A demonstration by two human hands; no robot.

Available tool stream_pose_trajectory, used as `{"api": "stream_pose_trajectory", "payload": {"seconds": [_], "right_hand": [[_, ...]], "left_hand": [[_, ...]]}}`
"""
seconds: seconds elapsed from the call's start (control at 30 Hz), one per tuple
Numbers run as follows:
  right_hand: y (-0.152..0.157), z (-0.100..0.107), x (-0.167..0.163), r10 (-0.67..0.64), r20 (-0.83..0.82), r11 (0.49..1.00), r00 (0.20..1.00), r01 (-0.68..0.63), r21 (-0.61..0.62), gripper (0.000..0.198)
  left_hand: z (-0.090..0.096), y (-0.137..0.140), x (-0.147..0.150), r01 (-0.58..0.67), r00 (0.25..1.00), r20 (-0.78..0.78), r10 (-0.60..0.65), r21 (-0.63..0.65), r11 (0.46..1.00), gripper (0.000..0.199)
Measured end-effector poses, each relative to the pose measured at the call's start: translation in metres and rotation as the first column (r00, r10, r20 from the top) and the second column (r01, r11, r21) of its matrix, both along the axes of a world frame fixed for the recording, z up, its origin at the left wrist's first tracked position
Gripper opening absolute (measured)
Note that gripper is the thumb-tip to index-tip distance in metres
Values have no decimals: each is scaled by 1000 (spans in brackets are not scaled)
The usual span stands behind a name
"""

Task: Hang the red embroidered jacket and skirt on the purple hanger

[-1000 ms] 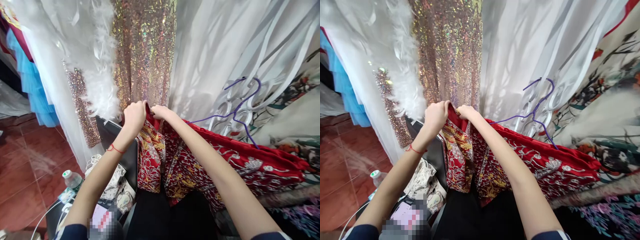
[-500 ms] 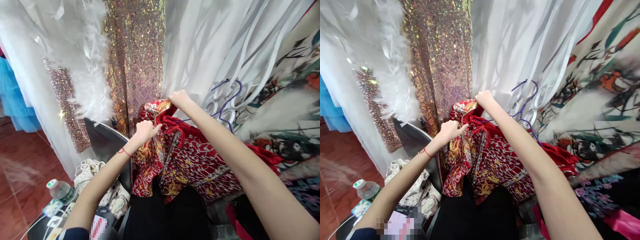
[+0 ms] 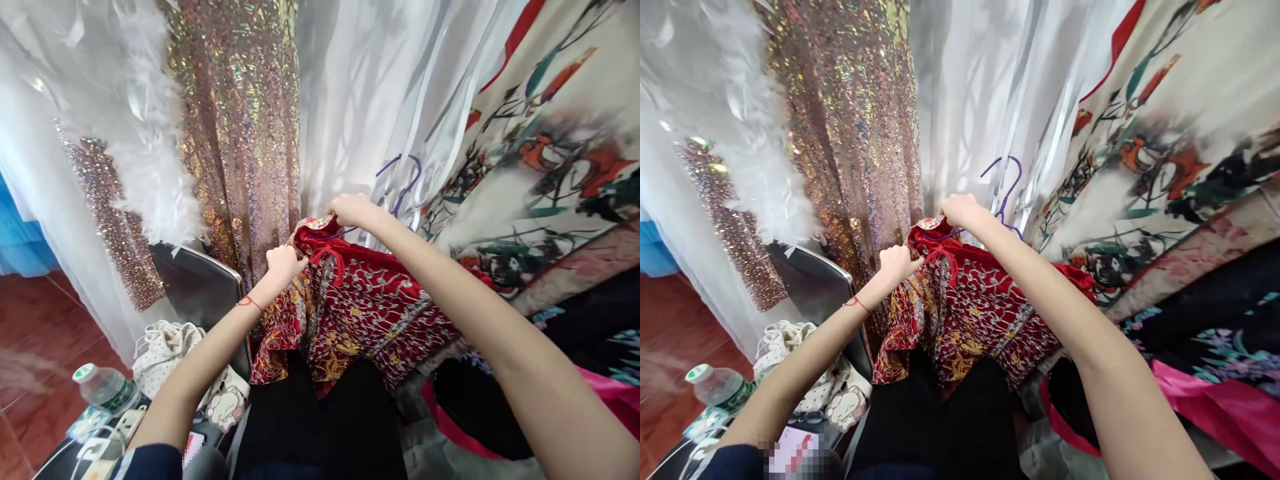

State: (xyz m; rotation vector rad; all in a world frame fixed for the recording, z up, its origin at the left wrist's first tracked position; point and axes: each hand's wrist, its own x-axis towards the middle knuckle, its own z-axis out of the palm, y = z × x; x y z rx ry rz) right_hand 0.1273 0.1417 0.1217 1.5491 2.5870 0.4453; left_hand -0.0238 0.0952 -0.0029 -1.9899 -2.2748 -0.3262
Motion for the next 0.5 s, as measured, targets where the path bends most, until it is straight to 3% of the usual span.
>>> {"api": "stream_pose_trajectory", "payload": {"seconds": [0.1, 0.17, 0.23, 0.3, 0.33, 0.4, 0.47, 0.5], "right_hand": [[-10, -4, 5, -39, -78, 978, 996, 54, 203, 40], [-11, -5, 11, -37, -124, 953, 992, 73, 295, 39], [-7, -4, 16, -39, -169, 920, 985, 101, 379, 39], [-2, -3, 20, -40, -224, 879, 974, 140, 455, 39], [0, -2, 22, -36, -251, 861, 967, 157, 484, 39], [1, -3, 23, -18, -292, 849, 956, 169, 501, 39], [-2, -5, 23, -4, -331, 887, 943, 157, 435, 35], [-6, -7, 24, -6, -351, 914, 937, 147, 378, 32]], "left_hand": [[6, -4, -8, -32, 999, -11, 32, 7, 999, 45], [20, -8, -17, -45, 999, -16, 46, 44, 998, 42], [44, -12, -26, -54, 998, -4, 55, 160, 986, 41], [75, -17, -31, -48, 998, 43, 35, 345, 937, 36], [91, -20, -32, -23, 997, 80, -12, 429, 903, 33], [120, -26, -33, 128, 956, 170, -241, 498, 858, 32], [138, -32, -31, 356, 835, 261, -484, 413, 838, 33], [142, -34, -30, 454, 787, 293, -542, 320, 832, 33]]}}
